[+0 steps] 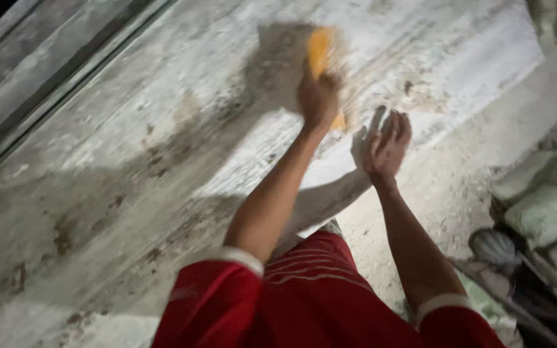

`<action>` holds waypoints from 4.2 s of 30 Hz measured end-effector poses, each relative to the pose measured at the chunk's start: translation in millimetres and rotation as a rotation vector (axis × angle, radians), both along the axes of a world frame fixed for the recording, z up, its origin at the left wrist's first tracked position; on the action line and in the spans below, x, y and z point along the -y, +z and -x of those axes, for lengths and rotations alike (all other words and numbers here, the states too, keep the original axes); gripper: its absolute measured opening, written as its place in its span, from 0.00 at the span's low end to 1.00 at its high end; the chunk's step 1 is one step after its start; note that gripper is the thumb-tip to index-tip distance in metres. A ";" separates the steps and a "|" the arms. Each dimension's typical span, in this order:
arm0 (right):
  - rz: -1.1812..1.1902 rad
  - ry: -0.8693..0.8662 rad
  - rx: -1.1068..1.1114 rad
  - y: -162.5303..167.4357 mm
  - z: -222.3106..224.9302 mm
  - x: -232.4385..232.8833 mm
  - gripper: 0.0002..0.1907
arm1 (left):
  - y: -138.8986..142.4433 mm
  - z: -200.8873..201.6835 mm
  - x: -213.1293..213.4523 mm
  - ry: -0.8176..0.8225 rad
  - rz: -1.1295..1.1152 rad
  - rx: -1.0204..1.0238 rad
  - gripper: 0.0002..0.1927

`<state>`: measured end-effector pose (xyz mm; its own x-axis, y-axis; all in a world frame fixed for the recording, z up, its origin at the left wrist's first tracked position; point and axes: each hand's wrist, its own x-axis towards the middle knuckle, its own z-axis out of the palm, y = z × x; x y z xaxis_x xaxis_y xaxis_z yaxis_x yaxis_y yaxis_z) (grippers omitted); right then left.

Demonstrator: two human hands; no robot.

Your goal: The person scrubs dried plaster residue from a long channel mold using a green brush and an orange sponge, wipes the mold surface by hand, and carries finished white cornice strips to a rack. They then continue scrubbing the mold and press a green molded strip into place along the channel.

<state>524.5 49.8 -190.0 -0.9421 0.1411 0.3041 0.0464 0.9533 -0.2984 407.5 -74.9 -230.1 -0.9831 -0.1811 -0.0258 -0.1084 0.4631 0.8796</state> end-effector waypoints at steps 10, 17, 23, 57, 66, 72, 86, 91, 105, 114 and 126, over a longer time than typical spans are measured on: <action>0.152 -0.042 -0.005 18.9 -9.0 4.3 0.32 | 0.1 -35.5 135.3 -0.150 -0.148 -0.154 0.28; 0.112 -0.076 0.088 -6.4 -9.7 -11.4 0.36 | -0.7 -164.9 192.0 -0.008 -0.237 0.137 0.34; 0.347 -0.077 0.007 -8.8 0.0 -28.5 0.42 | 1.8 -35.9 -15.2 0.134 -0.242 -0.025 0.25; 0.211 0.003 -0.131 33.4 39.7 -174.0 0.27 | 48.9 -129.1 61.2 0.152 0.015 -0.013 0.22; 0.181 -0.058 -0.063 36.9 44.7 -177.7 0.29 | 50.0 -14.1 -62.1 0.186 -0.096 -0.164 0.36; 0.198 0.005 -0.116 33.9 41.7 -177.6 0.28 | 42.9 37.8 -76.3 0.114 0.186 -0.188 0.36; 0.187 -0.043 -0.108 35.3 53.3 -178.3 0.29 | 48.7 72.7 -170.4 0.205 0.016 0.024 0.27; 0.164 -0.027 -0.070 26.3 53.0 -187.1 0.30 | 48.8 104.6 -198.6 0.133 -0.061 -0.031 0.30; 0.086 -0.009 0.133 1.4 88.3 -198.4 0.35 | 27.8 15.8 102.8 0.185 -0.223 -0.041 0.26; 0.163 0.065 0.040 5.4 88.0 -217.9 0.32 | 39.4 210.7 -193.9 0.047 -0.010 -0.083 0.23; 0.080 -0.064 -0.009 2.6 128.7 -271.6 0.32 | 19.5 25.9 -56.7 -0.027 -0.218 -0.014 0.24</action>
<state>395.8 321.4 -187.4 -0.9277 0.2249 0.2979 0.1033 0.9216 -0.3742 381.6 -18.2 -210.6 -0.9881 -0.1465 -0.0474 -0.0853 0.2648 0.9605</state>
